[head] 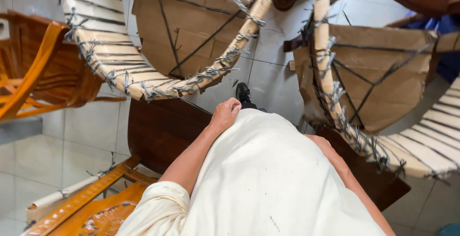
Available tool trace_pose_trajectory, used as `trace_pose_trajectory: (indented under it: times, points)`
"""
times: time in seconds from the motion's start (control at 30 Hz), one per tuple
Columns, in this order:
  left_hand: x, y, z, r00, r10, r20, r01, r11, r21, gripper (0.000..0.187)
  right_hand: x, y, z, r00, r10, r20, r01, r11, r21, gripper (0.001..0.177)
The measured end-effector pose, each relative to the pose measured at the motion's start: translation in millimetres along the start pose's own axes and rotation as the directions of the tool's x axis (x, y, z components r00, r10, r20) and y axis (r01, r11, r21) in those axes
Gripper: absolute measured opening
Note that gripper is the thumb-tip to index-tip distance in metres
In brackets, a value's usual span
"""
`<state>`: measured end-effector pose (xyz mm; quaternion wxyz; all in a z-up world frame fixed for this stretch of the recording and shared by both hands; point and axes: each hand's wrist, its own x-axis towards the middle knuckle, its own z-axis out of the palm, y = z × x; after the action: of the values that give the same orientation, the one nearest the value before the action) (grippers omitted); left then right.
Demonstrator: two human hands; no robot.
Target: Tying plastic straps to secure cardboard padding on wooden chair frames for shipping.
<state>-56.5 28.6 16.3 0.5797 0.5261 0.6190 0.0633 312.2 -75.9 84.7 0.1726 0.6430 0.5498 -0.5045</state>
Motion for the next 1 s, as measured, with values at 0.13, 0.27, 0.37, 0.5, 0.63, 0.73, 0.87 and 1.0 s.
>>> trace_pose_trajectory:
  times: [0.13, 0.27, 0.37, 0.5, 0.63, 0.73, 0.87, 1.0]
  points:
    - [1, -23, -23, 0.997, -0.05, -0.06, 0.043, 0.993, -0.112, 0.021, 33, -5, -26, 0.984, -0.178, 0.004, 0.177, 0.974, -0.144, 0.011]
    - [-4, -41, -41, 0.986, -0.129, -0.104, 0.112, 0.983, -0.147, 0.023, 77, -9, -35, 0.989, -0.122, 0.086, 0.143, 0.936, -0.322, 0.034]
    - [-5, -45, -54, 0.979, -0.158, -0.125, 0.134, 0.974, -0.181, 0.024, 88, -52, -49, 0.993, -0.078, 0.094, 0.107, 0.924, -0.367, 0.041]
    - [-16, -29, -70, 0.976, -0.146, -0.163, 0.108, 0.97, -0.22, 0.025, 37, -183, -101, 0.974, 0.169, 0.152, -0.079, 0.878, -0.472, 0.037]
    - [0, -16, -70, 0.972, -0.154, -0.18, 0.098, 0.953, -0.287, 0.022, 64, -134, -116, 0.987, 0.068, 0.148, -0.029, 0.967, -0.255, 0.034]
    - [6, -3, -63, 0.962, -0.114, -0.25, 0.03, 0.949, -0.315, 0.023, 65, -158, -143, 0.995, -0.046, 0.086, 0.053, 0.995, -0.086, 0.044]
    - [14, 13, -50, 0.928, -0.16, -0.336, 0.004, 0.907, -0.422, 0.018, 97, -173, -162, 0.979, -0.181, -0.093, 0.174, 0.982, -0.079, 0.032]
    - [13, 38, -44, 0.914, -0.15, -0.376, -0.041, 0.89, -0.454, 0.015, 136, -185, -175, 0.851, -0.392, -0.35, 0.408, 0.913, -0.03, 0.026]
